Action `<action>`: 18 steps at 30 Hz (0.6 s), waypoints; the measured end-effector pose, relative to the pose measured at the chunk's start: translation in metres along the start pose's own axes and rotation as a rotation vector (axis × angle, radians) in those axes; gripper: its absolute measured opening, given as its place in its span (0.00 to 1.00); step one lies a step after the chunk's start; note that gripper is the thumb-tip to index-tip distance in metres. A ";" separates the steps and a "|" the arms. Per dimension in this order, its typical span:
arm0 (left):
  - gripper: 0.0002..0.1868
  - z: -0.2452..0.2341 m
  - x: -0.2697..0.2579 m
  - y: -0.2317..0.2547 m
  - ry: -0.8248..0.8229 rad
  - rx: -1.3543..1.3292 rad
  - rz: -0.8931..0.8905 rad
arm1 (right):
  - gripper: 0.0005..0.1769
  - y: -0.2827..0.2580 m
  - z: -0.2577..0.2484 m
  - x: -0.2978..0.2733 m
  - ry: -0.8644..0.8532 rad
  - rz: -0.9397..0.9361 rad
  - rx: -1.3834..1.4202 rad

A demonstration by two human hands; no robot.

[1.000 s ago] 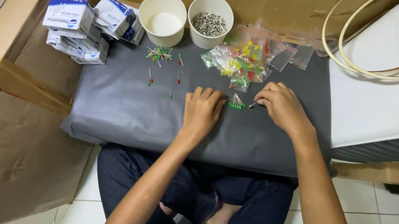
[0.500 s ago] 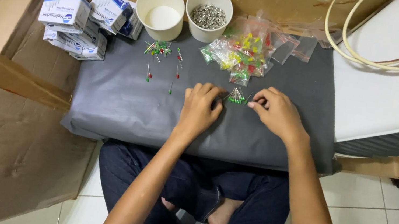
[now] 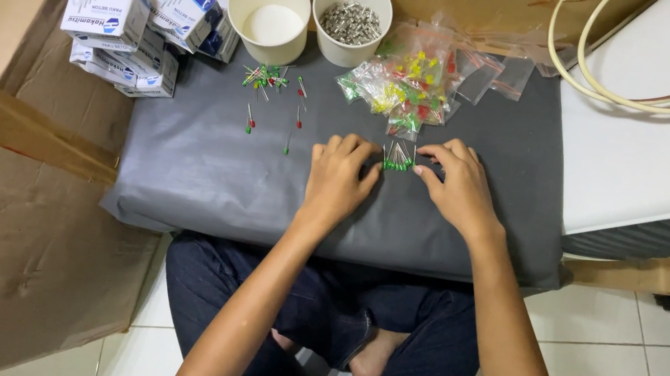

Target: Sorting and bagging light-emitting diodes (LEDs) into small plastic bags.

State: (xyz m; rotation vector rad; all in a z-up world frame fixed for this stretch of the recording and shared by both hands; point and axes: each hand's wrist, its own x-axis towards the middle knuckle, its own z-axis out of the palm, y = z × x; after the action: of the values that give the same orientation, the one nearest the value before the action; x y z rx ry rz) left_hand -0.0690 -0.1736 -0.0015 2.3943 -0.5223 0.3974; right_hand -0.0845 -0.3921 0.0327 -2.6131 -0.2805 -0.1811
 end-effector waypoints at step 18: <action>0.07 -0.019 0.004 -0.004 0.094 -0.307 -0.063 | 0.09 -0.023 0.012 0.012 0.182 -0.039 0.194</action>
State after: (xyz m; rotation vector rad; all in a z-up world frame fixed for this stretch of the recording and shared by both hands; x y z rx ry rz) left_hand -0.0664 -0.1592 0.0118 2.0805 -0.4299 0.3704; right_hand -0.0770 -0.3644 0.0357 -2.3814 -0.2706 -0.3838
